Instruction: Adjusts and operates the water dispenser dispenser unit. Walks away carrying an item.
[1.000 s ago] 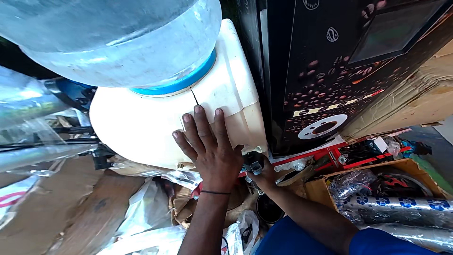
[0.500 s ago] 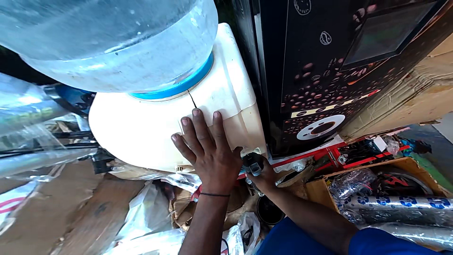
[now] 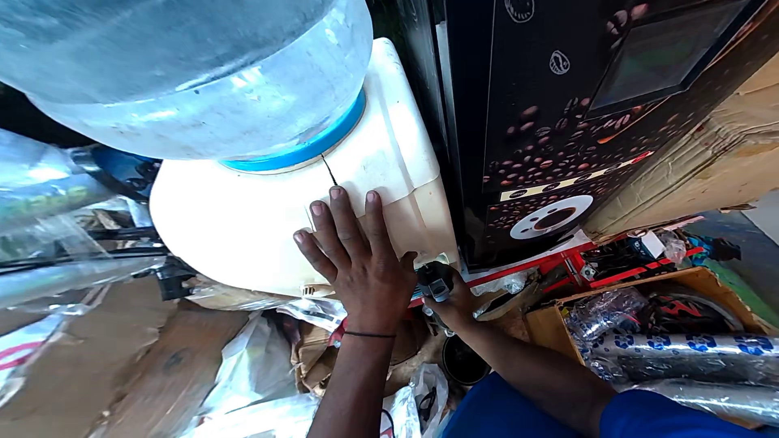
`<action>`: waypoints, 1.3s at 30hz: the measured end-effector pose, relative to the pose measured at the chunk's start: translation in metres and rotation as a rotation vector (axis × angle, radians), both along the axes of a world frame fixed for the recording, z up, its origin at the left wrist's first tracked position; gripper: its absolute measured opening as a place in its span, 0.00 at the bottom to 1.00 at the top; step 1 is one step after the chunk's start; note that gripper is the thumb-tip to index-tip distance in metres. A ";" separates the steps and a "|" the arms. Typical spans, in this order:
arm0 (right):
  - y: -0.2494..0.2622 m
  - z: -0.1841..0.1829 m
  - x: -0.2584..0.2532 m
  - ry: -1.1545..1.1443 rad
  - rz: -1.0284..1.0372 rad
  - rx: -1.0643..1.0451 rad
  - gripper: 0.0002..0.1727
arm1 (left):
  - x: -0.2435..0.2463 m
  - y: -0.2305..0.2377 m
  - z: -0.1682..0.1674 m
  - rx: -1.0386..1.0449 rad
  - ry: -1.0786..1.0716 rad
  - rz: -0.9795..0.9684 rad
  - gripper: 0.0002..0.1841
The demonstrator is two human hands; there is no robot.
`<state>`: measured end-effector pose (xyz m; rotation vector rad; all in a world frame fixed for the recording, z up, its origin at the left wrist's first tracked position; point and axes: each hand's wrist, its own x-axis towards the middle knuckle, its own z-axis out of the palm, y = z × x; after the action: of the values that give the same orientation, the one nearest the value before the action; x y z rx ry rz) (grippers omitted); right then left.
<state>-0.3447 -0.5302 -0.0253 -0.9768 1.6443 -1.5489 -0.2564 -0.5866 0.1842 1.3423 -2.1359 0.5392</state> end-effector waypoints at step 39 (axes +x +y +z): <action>0.001 -0.001 -0.001 -0.019 0.011 -0.029 0.46 | 0.000 0.000 0.000 -0.003 0.009 -0.002 0.68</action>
<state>-0.3458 -0.5297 -0.0260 -0.9821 1.6052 -1.5737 -0.2568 -0.5863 0.1842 1.3384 -2.1283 0.5337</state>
